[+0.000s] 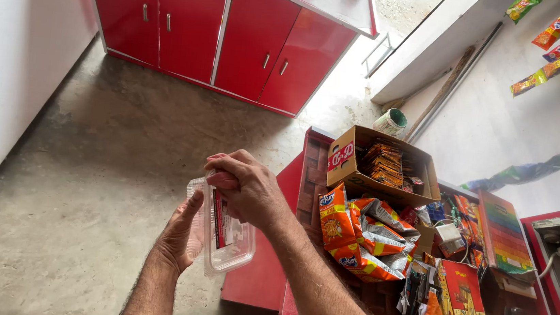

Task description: Organize snacks and various items in a clear plastic container and on the counter.

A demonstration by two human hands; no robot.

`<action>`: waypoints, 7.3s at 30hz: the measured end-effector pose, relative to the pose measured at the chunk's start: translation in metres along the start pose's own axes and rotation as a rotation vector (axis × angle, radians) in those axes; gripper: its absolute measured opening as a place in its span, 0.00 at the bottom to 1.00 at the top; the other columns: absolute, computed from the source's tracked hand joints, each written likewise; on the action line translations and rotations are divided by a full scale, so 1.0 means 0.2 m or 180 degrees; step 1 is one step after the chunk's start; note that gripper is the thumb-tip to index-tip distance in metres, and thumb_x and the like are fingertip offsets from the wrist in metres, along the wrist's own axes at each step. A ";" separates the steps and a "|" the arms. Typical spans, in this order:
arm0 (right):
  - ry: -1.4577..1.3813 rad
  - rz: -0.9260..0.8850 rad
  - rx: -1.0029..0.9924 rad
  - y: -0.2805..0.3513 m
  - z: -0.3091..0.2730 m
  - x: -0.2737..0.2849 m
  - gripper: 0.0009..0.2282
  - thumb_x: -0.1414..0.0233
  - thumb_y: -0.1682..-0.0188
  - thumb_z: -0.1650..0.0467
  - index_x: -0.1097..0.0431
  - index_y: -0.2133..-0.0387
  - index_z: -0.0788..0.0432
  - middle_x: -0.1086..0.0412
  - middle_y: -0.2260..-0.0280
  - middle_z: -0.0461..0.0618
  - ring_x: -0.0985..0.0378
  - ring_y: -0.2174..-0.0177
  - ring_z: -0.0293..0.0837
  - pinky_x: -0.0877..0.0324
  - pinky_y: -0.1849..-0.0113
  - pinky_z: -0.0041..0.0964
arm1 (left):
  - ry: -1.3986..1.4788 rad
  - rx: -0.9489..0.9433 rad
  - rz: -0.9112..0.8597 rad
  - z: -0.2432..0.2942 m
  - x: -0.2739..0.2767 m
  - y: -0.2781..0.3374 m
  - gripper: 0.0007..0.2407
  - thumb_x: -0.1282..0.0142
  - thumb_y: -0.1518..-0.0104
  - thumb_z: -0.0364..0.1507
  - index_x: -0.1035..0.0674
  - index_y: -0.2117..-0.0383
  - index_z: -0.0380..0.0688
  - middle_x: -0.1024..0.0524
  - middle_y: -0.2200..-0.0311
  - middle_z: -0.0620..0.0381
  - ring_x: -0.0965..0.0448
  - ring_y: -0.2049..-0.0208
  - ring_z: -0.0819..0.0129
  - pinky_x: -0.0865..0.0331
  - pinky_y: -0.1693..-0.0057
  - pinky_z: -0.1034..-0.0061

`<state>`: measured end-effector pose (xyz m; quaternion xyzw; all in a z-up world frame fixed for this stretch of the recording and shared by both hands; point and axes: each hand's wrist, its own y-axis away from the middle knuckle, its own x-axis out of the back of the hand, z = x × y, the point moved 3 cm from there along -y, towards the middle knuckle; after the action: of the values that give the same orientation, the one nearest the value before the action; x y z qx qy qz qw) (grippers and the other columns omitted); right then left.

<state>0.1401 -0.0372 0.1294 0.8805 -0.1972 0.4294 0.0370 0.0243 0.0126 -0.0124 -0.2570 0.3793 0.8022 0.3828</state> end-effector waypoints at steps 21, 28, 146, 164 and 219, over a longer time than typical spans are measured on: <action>-0.0120 -0.0822 0.0150 0.12 -0.07 -0.10 0.28 0.31 0.71 0.54 0.21 0.55 0.51 0.25 0.61 0.50 0.19 0.59 0.46 0.19 0.59 0.43 | 0.0822 -0.0832 0.0332 0.14 0.12 -0.05 0.50 0.38 0.63 0.60 0.40 0.32 0.44 0.31 0.39 0.45 0.28 0.38 0.50 0.26 0.38 0.53; 0.0111 -0.1032 0.0174 0.10 -0.03 -0.10 0.24 0.31 0.66 0.56 0.21 0.55 0.50 0.24 0.57 0.49 0.19 0.57 0.44 0.21 0.55 0.41 | 0.0889 -0.0799 0.0433 0.09 0.16 -0.10 0.50 0.42 0.62 0.62 0.41 0.32 0.44 0.31 0.41 0.43 0.26 0.43 0.51 0.24 0.41 0.55; -0.0686 0.0142 -0.1587 0.10 0.50 0.00 0.13 0.41 0.52 0.62 0.24 0.60 0.57 0.20 0.72 0.52 0.14 0.72 0.40 0.19 0.67 0.36 | -0.2980 -0.0650 0.0311 -0.03 -0.13 -0.39 0.12 0.31 0.53 0.44 0.17 0.70 0.54 0.32 0.43 0.64 0.33 0.37 0.68 0.35 0.34 0.55; -0.0722 -0.0106 -0.1818 0.06 0.62 -0.05 0.17 0.46 0.50 0.58 0.24 0.58 0.58 0.20 0.69 0.50 0.18 0.67 0.38 0.22 0.62 0.37 | -0.2602 -0.0474 0.0345 -0.04 -0.16 -0.39 0.13 0.35 0.50 0.43 0.18 0.70 0.49 0.34 0.51 0.63 0.30 0.44 0.68 0.31 0.36 0.56; 0.1287 -0.0464 0.0422 0.00 0.27 0.01 0.13 0.38 0.59 0.73 0.38 0.70 0.56 0.28 0.73 0.51 0.22 0.66 0.52 0.25 0.62 0.50 | -0.4850 -0.1419 0.1735 0.04 -0.25 -0.29 0.16 0.51 0.40 0.26 0.30 0.45 0.46 0.42 0.44 0.49 0.35 0.47 0.54 0.24 0.50 0.63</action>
<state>0.1822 -0.0511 0.0972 0.7890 -0.0931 0.6054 0.0487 0.0991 0.0229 0.0036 0.3863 -0.1016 0.8769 0.2673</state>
